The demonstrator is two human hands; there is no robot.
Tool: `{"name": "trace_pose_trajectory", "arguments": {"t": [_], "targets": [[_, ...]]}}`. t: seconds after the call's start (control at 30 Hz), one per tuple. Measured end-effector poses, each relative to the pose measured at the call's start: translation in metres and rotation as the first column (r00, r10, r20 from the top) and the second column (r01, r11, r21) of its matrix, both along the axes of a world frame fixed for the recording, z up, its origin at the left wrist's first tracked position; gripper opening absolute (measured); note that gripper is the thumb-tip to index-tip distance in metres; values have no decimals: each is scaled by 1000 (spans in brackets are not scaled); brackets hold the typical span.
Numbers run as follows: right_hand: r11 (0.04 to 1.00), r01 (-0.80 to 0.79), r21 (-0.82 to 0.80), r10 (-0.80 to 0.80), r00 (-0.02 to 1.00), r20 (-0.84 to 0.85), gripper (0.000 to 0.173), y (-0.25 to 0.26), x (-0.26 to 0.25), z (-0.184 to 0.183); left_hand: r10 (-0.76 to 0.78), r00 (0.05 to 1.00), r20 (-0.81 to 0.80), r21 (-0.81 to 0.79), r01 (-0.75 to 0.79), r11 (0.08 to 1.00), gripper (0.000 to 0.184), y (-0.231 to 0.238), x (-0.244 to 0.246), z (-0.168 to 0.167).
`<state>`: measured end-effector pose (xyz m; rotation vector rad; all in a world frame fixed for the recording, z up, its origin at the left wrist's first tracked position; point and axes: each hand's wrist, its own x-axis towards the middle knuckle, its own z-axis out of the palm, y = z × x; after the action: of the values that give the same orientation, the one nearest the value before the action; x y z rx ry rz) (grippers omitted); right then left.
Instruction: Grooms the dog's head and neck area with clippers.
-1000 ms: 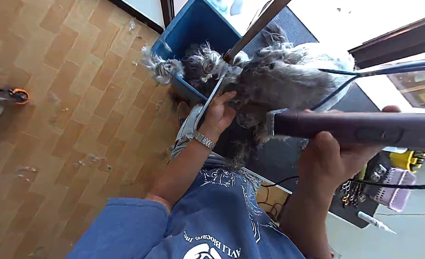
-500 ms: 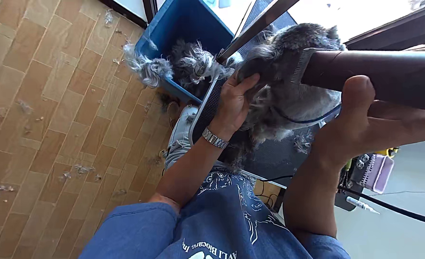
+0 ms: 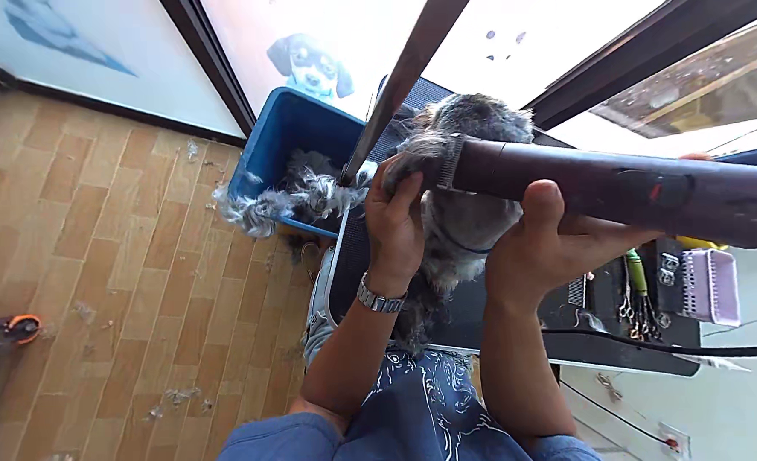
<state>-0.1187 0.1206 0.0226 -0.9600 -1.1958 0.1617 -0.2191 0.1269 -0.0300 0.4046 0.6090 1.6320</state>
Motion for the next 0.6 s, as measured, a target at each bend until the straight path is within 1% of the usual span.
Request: {"name": "trace_pose_trajectory", "arguments": {"t": [0.07, 0.13, 0.23, 0.33, 0.4, 0.5, 0.6], "targets": [[999, -3, 41, 5, 999, -47, 80, 0, 1, 0, 26, 997, 66, -46, -23, 999, 20, 10, 3, 0], [996, 44, 81, -38, 997, -68, 83, 0, 6, -2, 26, 991, 130, -35, -22, 999, 21, 16, 4, -1], [994, 94, 62, -89, 993, -80, 84, 2, 9, -6, 9, 992, 124, -4, -9, 1000, 24, 17, 6, -2], [997, 67, 43, -62, 992, -112, 79, 5, 5, -8, 23, 993, 118, -23, -20, 1000, 24, 21, 9, 1], [998, 58, 35, -52, 988, -148, 80, 6, 1, -9, 17, 993, 113, -29, -13, 999, 24, 23, 8, 4], [997, 68, 44, -58, 977, -204, 80, 7, -6, -9, -6, 992, 129, 0, 6, 1000, 22, 21, 7, 8], [996, 65, 69, -48, 972, -228, 74, 6, -12, -9, -19, 989, 150, 36, 14, 999, 24, 16, 9, 10]]}}
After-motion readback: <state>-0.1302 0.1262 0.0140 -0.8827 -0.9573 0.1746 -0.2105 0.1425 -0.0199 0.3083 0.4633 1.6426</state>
